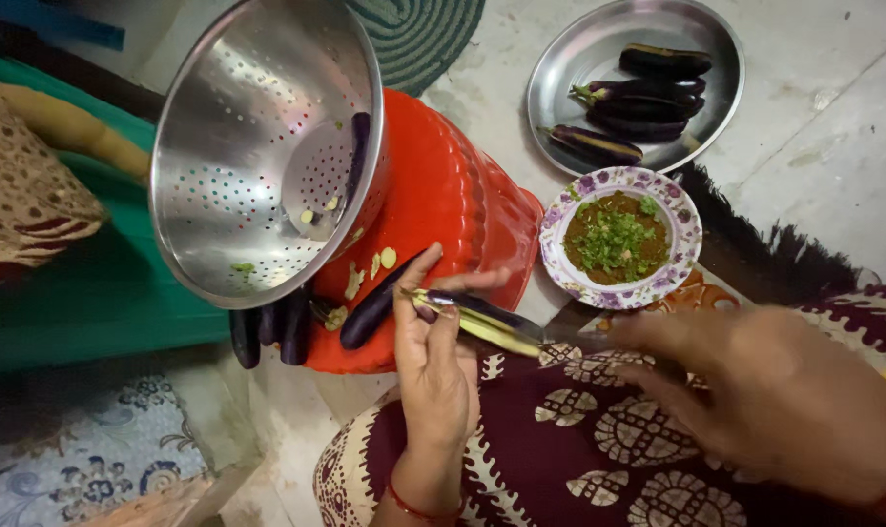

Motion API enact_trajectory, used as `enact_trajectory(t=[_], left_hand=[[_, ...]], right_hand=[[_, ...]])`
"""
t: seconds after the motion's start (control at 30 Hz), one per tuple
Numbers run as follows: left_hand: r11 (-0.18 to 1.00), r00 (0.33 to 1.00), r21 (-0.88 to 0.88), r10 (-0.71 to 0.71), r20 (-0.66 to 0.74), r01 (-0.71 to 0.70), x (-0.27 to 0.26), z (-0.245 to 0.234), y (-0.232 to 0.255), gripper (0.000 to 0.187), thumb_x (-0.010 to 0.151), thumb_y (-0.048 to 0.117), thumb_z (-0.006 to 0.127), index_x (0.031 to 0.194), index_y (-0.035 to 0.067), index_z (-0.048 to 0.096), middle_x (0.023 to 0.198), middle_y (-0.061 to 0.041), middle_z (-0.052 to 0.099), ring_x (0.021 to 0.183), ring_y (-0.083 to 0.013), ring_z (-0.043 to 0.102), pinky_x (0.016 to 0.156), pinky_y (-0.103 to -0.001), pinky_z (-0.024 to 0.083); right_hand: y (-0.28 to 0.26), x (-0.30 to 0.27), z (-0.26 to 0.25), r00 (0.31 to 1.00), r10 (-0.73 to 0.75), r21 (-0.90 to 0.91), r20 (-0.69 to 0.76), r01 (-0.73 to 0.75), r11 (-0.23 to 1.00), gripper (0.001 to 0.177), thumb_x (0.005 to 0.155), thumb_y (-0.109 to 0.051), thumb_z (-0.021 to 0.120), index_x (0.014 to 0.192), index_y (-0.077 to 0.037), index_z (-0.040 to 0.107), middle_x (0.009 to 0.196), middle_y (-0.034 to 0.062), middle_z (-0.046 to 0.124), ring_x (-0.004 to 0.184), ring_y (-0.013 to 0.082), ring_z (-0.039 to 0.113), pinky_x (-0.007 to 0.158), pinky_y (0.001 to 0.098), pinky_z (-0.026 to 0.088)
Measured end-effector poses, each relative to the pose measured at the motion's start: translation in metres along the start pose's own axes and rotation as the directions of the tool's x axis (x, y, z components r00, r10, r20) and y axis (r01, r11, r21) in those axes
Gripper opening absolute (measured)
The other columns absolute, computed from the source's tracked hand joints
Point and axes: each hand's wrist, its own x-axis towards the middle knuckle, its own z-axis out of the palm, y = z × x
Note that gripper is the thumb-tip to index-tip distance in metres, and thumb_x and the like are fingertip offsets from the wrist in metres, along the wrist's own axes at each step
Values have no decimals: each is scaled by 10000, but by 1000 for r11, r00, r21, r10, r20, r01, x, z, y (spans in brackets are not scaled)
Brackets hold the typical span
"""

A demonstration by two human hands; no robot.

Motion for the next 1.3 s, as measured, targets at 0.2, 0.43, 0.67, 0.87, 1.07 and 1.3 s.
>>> enact_trajectory(t=[0.2,0.43,0.67,0.87,1.07,1.3], left_hand=[[993,993,-33,-114,3,114,-2,15,-6,542,1019,-67,392,1548,23,316,1279,-223,627,1250,-306,615,1171,-475,459],[989,980,-51,-129,153,138,-13,16,-2,857,809,-141,523,1595,61,248,1374,-156,507,1367,-263,515,1286,-481,354],[978,967,-105,-158,197,181,-13,10,-1,840,756,-121,501,1553,36,289,1403,-169,501,1397,-273,497,1335,-506,284],[974,960,-104,-173,220,199,-13,8,1,821,774,-114,529,1543,43,287,1423,-182,499,1392,-289,501,1286,-511,319],[971,958,-78,-208,200,227,-11,11,5,853,748,-149,474,1552,52,275,1424,-184,492,1392,-276,504,1294,-477,334],[969,952,10,-246,180,249,-9,23,6,840,816,-189,567,1555,76,270,1430,-239,524,1197,-302,599,1062,-421,513]], right_hand=[[-12,43,29,944,-169,512,-284,298,806,351,782,-354,851,982,-73,784,760,65,766,632,135,693,569,291,527],[-3,43,50,996,76,620,-49,-29,784,275,751,-223,828,969,-56,817,587,69,726,538,82,596,504,287,490],[-9,41,39,996,-29,635,-90,80,769,243,766,-187,809,952,-31,808,688,42,805,612,44,675,548,264,561],[-5,38,40,996,-41,640,-77,81,764,272,775,-185,802,1001,-35,803,700,48,811,621,46,682,560,262,564],[-4,36,43,993,-52,658,-101,106,746,270,778,-195,813,985,-23,802,727,53,818,648,48,668,582,261,568],[-7,35,47,984,-37,570,-174,131,811,279,714,-217,854,919,-33,810,660,73,781,547,91,693,508,279,544]])
